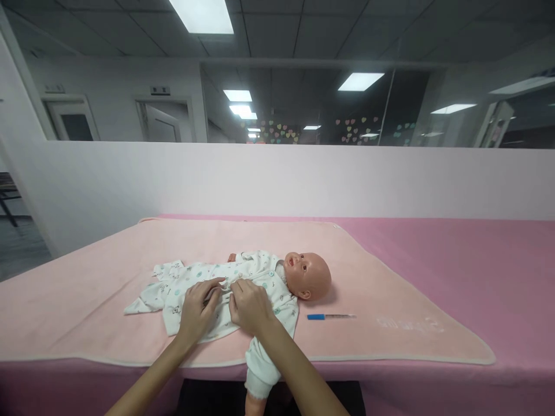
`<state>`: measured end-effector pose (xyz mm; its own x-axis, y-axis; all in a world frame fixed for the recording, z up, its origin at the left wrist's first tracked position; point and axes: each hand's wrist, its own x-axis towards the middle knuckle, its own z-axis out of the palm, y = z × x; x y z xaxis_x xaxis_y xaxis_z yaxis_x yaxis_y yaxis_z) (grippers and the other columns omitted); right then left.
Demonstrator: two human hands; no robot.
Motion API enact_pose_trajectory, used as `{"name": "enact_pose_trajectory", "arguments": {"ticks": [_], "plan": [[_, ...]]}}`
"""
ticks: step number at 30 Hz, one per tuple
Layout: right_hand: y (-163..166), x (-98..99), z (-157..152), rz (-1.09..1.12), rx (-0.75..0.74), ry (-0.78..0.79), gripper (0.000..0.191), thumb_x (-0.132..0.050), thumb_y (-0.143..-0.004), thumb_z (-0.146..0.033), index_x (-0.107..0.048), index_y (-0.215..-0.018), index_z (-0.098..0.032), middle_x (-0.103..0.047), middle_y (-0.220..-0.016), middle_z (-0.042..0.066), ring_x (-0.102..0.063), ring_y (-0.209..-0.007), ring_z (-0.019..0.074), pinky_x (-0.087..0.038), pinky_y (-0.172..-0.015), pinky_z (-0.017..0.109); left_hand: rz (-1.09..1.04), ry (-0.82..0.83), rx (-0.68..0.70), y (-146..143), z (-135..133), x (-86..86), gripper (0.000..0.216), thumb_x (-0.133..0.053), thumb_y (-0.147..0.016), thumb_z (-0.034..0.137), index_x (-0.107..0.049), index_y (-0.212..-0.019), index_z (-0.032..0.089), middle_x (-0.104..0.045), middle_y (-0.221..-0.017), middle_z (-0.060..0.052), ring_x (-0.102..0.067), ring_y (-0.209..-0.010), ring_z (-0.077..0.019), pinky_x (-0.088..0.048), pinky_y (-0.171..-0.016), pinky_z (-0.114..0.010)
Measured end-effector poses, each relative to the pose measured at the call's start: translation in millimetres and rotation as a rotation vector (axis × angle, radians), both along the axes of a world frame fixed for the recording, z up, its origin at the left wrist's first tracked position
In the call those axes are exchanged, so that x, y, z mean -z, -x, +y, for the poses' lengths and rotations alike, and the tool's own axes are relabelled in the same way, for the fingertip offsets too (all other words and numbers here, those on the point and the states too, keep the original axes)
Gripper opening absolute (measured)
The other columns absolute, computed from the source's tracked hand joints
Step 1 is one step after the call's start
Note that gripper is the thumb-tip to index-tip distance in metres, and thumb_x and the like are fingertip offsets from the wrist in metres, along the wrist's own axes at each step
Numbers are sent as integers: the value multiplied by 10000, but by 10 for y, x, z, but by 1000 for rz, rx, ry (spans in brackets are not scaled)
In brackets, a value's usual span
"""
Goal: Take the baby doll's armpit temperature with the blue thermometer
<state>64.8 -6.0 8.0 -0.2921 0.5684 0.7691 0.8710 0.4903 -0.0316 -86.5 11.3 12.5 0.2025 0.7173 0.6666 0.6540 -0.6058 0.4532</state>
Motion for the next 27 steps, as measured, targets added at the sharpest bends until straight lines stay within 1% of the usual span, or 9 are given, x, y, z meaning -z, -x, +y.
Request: {"name": "enact_pose_trajectory", "arguments": {"ticks": [4, 6, 9, 13, 19, 27], "plan": [[8, 3, -4, 8, -2, -22, 115, -433, -798, -147, -538, -823, -188, -566, -751, 34, -532, -681, 145, -311, -488, 228, 68, -32, 16, -7, -22, -12, 263, -367, -872, 301, -608, -965, 252, -635, -909, -22, -527, -891, -193, -359, -810, -364], [-1, 6, -5, 12, -19, -32, 124, -420, -818, -143, -536, -802, -187, -560, -748, 31, -526, -660, 133, -311, -489, 222, 102, -52, 12, -20, -42, -20, 254, -376, -869, 305, -606, -965, 259, -626, -905, -24, -520, -887, -195, -356, -800, -360], [-21, 19, 0, 24, -45, -26, 152, -395, -854, -148, -541, -829, -185, -565, -762, 29, -530, -653, 122, -323, -501, 216, 146, -83, -5, -45, -69, -23, 236, -401, -856, 313, -588, -990, 257, -614, -899, -31, -516, -876, -200, -349, -794, -355], [-40, 42, 26, 70, -15, -23, 185, -364, -888, -172, -550, -885, -180, -580, -783, 36, -536, -649, 122, -332, -511, 219, 220, -131, -27, -78, -89, -17, 258, -426, -839, 316, -560, -1046, 242, -600, -933, -42, -501, -879, -206, -334, -801, -359], [-41, 68, 59, 95, 6, -9, 193, -375, -888, -176, -567, -897, -194, -587, -779, 23, -546, -661, 126, -343, -517, 225, 280, -159, -62, -99, -94, -16, 219, -418, -839, 291, -577, -981, 240, -580, -907, -43, -498, -843, -201, -326, -797, -362], [-41, 73, 63, 88, 25, 12, 189, -397, -886, -179, -586, -879, -191, -594, -771, 15, -545, -653, 117, -347, -531, 220, 318, -164, -78, -108, -81, -7, 205, -410, -840, 257, -569, -965, 224, -561, -899, -40, -483, -850, -197, -322, -803, -366]]}}
